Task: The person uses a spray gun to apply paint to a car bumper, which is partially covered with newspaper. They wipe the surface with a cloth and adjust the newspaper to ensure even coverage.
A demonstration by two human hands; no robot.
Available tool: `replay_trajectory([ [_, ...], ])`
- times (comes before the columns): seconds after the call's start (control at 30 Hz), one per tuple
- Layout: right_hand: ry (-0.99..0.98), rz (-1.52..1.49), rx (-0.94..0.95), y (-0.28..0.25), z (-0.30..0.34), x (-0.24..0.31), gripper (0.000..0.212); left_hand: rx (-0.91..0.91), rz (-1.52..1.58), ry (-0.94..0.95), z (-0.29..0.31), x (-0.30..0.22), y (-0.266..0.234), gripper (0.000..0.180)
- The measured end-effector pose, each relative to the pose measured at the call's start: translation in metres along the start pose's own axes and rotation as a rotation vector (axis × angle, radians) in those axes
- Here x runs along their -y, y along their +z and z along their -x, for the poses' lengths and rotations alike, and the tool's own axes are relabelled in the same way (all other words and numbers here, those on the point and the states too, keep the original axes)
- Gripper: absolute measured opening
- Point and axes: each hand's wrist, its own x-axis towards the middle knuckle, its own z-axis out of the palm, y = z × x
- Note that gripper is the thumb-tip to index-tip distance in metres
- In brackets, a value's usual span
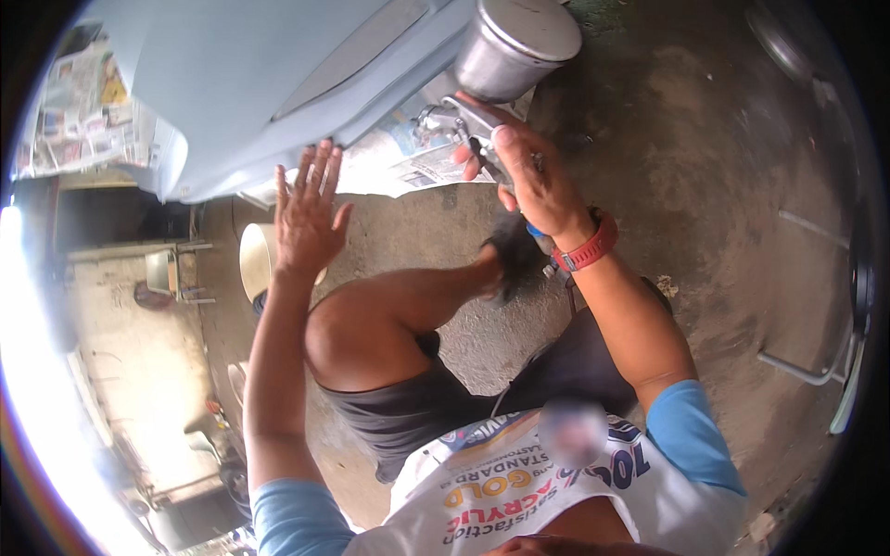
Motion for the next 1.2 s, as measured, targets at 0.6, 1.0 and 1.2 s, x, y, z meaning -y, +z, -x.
replay_trajectory([
  [0.6,-0.060,0.184,-0.347,0.018,-0.008,0.019,0.055,-0.431,0.268,0.188,-0.118,-0.117,-0.008,0.058],
  [1.0,-0.018,0.209,-0.135,0.097,0.006,-0.003,0.048,-0.557,0.428,0.076,-0.050,-0.065,0.030,0.035],
  [1.2,0.014,0.200,-0.076,0.138,0.005,-0.015,0.047,-0.557,0.411,0.044,-0.008,-0.016,0.030,0.040],
])
